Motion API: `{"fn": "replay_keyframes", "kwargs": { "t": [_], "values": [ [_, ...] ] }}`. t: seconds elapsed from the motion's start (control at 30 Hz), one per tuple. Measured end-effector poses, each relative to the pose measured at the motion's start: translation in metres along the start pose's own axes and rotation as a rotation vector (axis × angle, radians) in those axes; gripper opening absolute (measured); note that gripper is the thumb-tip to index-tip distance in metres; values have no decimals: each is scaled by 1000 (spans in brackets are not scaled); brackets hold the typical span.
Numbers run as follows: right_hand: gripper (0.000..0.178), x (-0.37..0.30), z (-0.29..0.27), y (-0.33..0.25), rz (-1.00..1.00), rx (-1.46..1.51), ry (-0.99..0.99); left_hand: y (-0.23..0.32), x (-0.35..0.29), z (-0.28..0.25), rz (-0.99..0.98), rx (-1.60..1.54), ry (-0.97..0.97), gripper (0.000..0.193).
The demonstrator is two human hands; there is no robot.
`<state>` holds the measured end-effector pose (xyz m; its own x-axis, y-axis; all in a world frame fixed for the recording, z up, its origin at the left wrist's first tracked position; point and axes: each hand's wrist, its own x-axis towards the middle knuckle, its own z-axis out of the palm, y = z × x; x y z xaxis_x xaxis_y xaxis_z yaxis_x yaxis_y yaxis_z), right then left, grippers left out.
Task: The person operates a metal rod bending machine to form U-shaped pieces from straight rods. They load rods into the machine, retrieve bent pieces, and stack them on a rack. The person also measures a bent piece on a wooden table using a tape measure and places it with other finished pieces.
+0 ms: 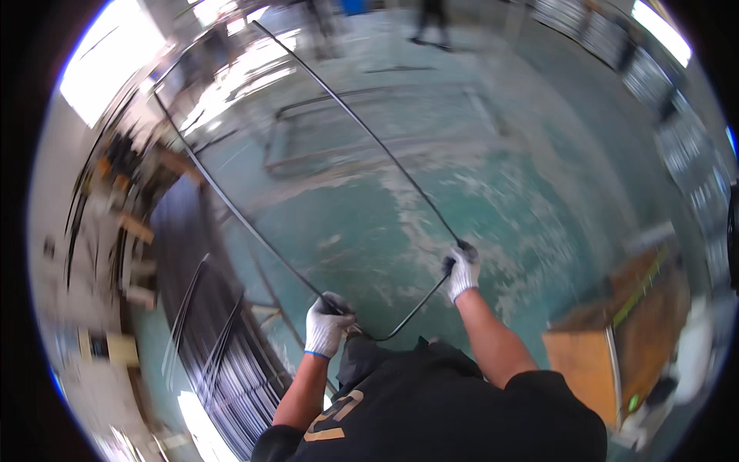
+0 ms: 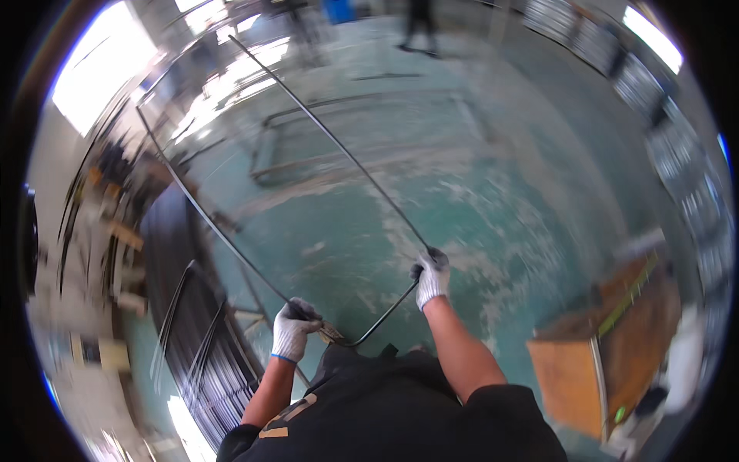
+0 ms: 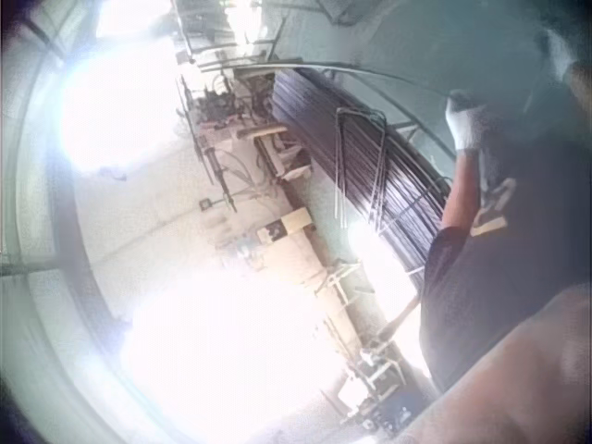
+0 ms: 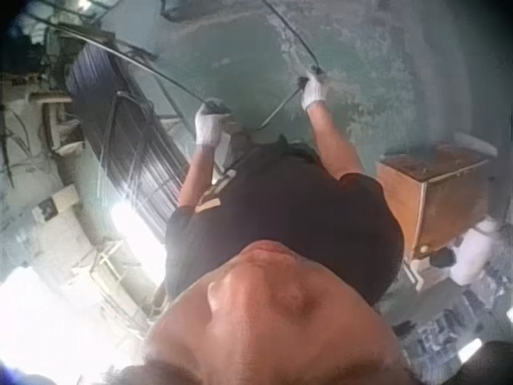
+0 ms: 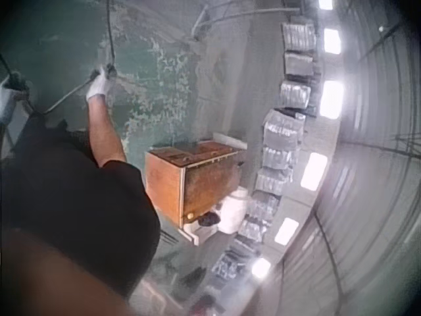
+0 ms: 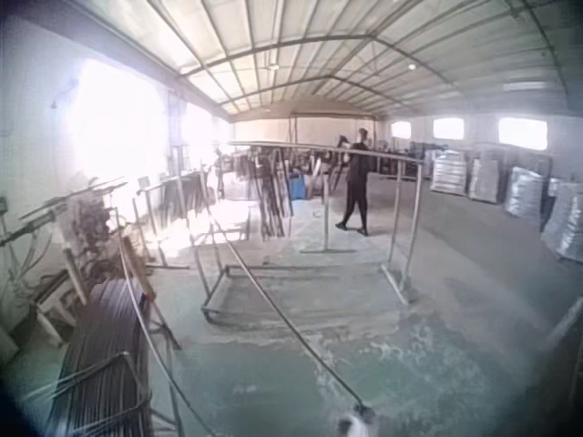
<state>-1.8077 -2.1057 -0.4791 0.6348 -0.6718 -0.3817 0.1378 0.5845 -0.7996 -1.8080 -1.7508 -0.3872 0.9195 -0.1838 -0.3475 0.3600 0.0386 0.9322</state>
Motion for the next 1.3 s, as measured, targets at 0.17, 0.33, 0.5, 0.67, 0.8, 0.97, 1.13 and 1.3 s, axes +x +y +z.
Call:
{"fn": "replay_keyframes", "kwargs": {
  "t": [0.17,0.33,0.5,0.67,0.8,0.97,1.13,1.3],
  "values": [
    [34,-13,-219,-117,-218,-328,294,-5,17,170,-64,332,-324,34],
    [53,-72,-368,-159,-296,-338,896,-26,31,362,-149,516,-672,45],
    [57,-117,-489,-215,-367,-266,1318,-113,25,552,-206,498,-1010,47],
    [56,-128,-589,-270,-375,-224,1600,-191,-26,697,-220,582,-1252,46],
    [50,-134,-648,-310,-354,-170,1778,-215,-63,782,-319,679,-1368,49],
    [54,-133,-730,-339,-225,-232,1793,-243,-103,865,-287,764,-1461,56],
    [56,-123,-830,-350,-229,-206,1814,-274,-159,932,-295,790,-1448,60],
    [58,-122,-943,-367,-139,-226,1791,-333,-224,992,-103,798,-1391,65]
  ]
}}
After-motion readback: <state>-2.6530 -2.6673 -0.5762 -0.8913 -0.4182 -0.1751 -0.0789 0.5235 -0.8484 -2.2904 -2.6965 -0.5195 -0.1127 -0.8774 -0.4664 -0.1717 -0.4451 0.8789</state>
